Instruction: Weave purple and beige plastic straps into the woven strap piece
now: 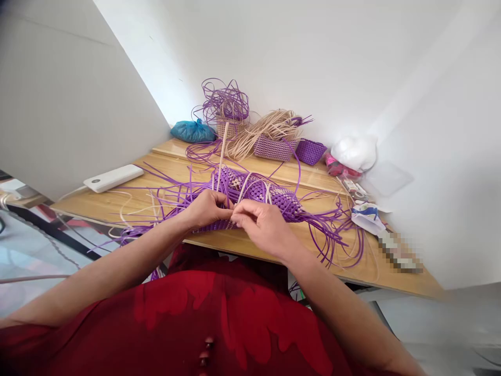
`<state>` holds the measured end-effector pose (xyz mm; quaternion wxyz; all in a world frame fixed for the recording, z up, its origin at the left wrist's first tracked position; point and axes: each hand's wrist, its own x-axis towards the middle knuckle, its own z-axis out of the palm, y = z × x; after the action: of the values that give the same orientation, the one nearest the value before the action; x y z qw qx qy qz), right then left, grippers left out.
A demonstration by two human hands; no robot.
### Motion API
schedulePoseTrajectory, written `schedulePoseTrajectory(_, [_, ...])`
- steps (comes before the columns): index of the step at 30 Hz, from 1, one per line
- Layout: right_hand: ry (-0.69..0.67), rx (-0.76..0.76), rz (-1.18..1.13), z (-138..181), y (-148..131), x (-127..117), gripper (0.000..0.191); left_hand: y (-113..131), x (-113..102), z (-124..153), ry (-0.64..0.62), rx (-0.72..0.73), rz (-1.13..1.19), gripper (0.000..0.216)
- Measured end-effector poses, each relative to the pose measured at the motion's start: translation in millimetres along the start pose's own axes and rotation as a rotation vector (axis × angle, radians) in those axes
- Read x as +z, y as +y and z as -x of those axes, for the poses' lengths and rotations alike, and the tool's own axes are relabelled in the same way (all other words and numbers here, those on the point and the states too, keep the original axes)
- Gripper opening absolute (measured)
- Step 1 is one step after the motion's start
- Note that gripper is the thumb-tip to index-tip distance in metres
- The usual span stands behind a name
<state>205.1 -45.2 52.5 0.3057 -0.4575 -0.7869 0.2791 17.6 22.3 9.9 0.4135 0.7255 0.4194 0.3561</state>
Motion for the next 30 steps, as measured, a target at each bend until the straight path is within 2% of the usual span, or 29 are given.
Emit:
schedulePoseTrajectory(4, [0.123, 0.152, -0.09, -3.4, 5.2, 5.6, 0.015, -1.2, 1.1, 0.4, 0.025, -0.013, -0.03, 0.026])
schedulePoseTrajectory(7, [0.1, 0.069, -0.117, 0.4, -1.5, 6.9, 0.015, -2.4, 1.4, 0.0, 0.03, -0.002, -0.046, 0.02])
schedulePoseTrajectory(11, [-0.036, -0.031, -0.222, 5.7, -4.5, 8.0, 0.009, -2.7, 1.3, 0.2, 0.036, 0.01, -0.042, 0.021])
schedulePoseTrajectory(13, [0.015, -0.028, -0.167, 3.1, -0.6, 8.4, 0.008, -2.0, 1.3, 1.3, 0.026, 0.013, -0.027, 0.021])
schedulePoseTrajectory(16, [0.158, 0.118, -0.115, -6.8, 7.6, 9.1, 0.006, -0.8, 1.3, 3.4, 0.027, 0.016, -0.015, 0.022])
schedulePoseTrajectory(19, [0.194, 0.252, -0.127, -16.4, 12.6, 10.7, 0.006, -1.2, 1.6, 4.3, 0.031, 0.023, 0.003, 0.026])
schedulePoseTrajectory(24, [0.202, 0.176, 0.109, -20.7, 9.2, 12.1, 0.016, -2.9, 2.3, 4.1, 0.039, 0.025, 0.001, 0.024])
schedulePoseTrajectory(27, [0.155, 0.12, 0.27, -22.4, 3.1, 9.4, 0.026, -2.2, 2.8, 4.5, 0.039, 0.013, -0.008, 0.022])
schedulePoseTrajectory(30, [0.096, 0.098, 0.406, -27.2, -1.9, 5.7, 0.025, -1.5, 3.4, 5.2, 0.044, 0.005, -0.037, 0.023])
